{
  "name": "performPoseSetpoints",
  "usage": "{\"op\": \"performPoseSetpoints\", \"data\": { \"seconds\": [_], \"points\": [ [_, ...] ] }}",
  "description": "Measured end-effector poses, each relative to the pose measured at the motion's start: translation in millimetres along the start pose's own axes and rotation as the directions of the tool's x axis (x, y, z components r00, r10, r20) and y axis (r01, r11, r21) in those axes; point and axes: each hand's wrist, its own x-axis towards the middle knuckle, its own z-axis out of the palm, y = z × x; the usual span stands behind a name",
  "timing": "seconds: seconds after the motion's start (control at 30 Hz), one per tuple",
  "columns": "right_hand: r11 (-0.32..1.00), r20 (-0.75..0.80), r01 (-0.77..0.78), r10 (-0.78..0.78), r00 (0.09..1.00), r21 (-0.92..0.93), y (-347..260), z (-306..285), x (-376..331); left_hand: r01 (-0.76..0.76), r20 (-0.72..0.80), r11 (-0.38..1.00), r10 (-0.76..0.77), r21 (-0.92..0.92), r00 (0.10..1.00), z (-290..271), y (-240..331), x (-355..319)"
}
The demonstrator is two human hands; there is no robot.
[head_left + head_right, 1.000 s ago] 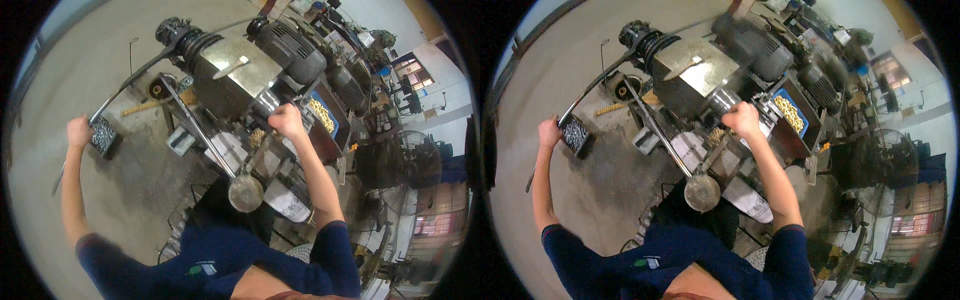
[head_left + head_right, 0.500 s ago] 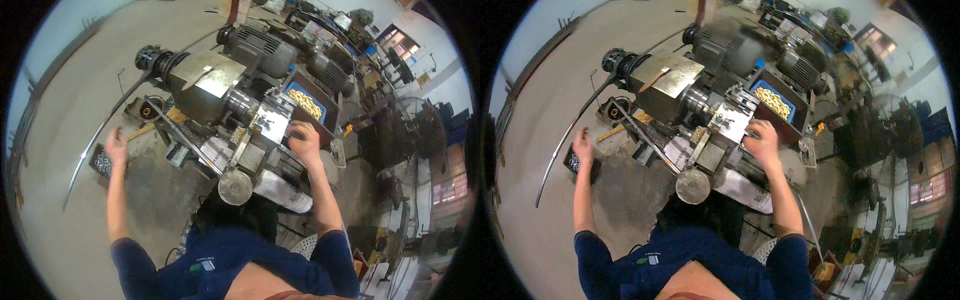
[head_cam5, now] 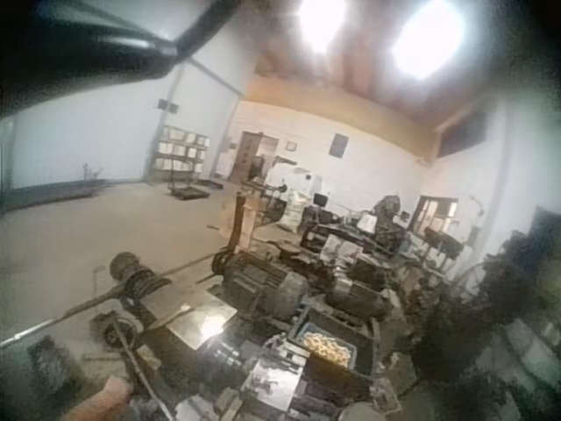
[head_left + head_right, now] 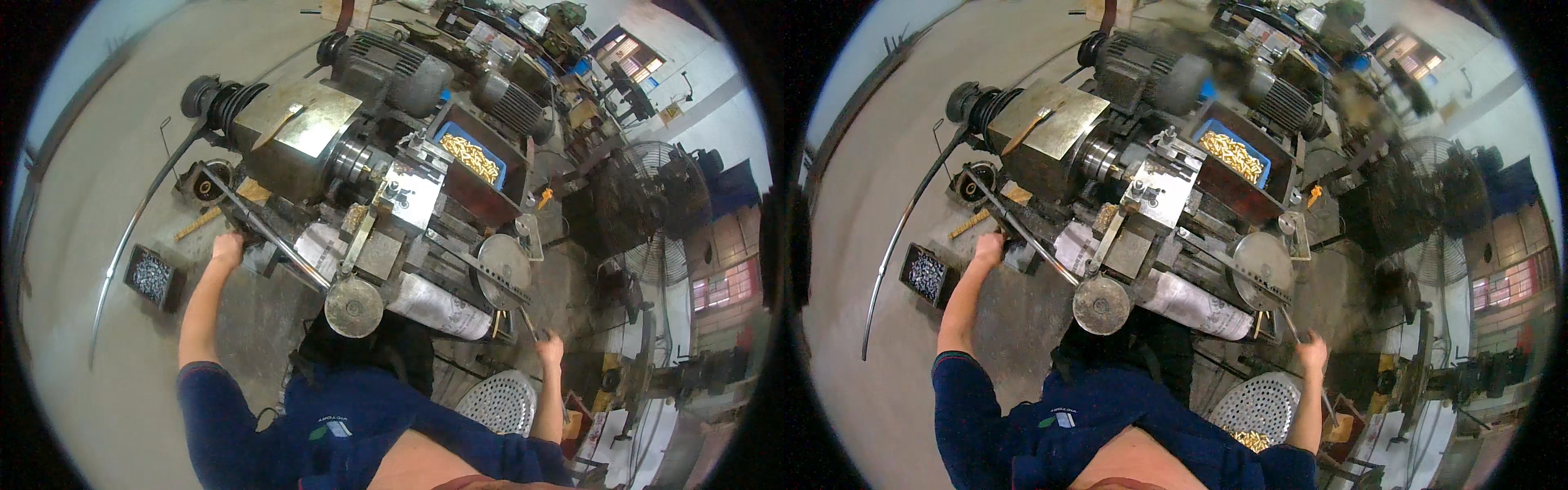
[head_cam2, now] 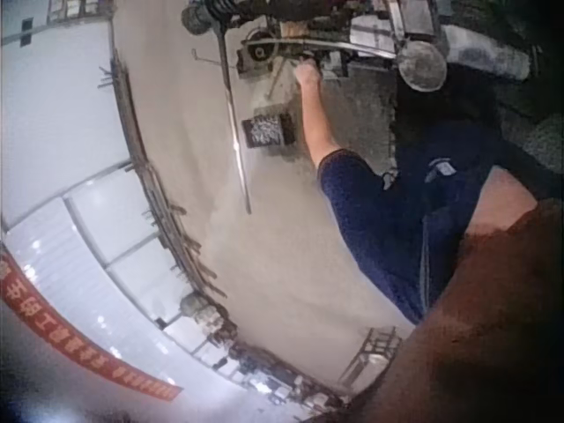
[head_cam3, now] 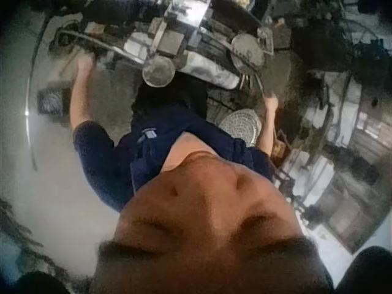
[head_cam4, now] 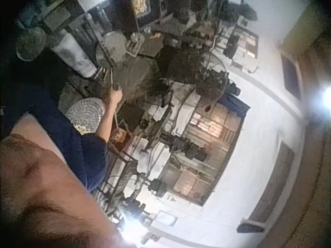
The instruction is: The person operates a metalworking machine, repeatedly inserting small brass components into the machine and using a long metal rod to push them through. The person collects the processed components in a perforated metal tray.
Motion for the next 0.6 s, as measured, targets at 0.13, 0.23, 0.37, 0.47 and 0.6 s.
{"op": "performPoseSetpoints", "data": {
  "seconds": [0.13, 0.23, 0.37, 0.47, 0.6],
  "points": [
    [0.946, 0.096, -0.215, 0.244, 0.965, -0.244, 83, 34, -32, 0.026, -0.207, 0.792, -0.191, -0.61, 0.96, -13, -13, -9],
    [0.905, 0.013, -0.342, 0.357, 0.934, -0.254, 69, 43, -26, -0.127, -0.16, 0.109, -0.385, -0.986, 0.909, -41, -11, -10],
    [0.898, 0.143, -0.339, 0.389, 0.91, -0.281, 83, 55, -58, 0.039, 0.088, -0.141, -0.367, -0.989, 0.926, -100, 30, -13],
    [0.943, 0.316, -0.276, 0.209, 0.925, 0.185, 26, 29, -114, -0.13, -0.199, 0.152, -0.665, -0.98, 0.719, -69, 53, 18],
    [0.616, 0.554, -0.593, 0.286, 0.782, 0.519, -54, 17, -163, -0.176, -0.027, -0.194, -0.596, -0.965, 0.802, -84, 61, 18]
  ]
}}
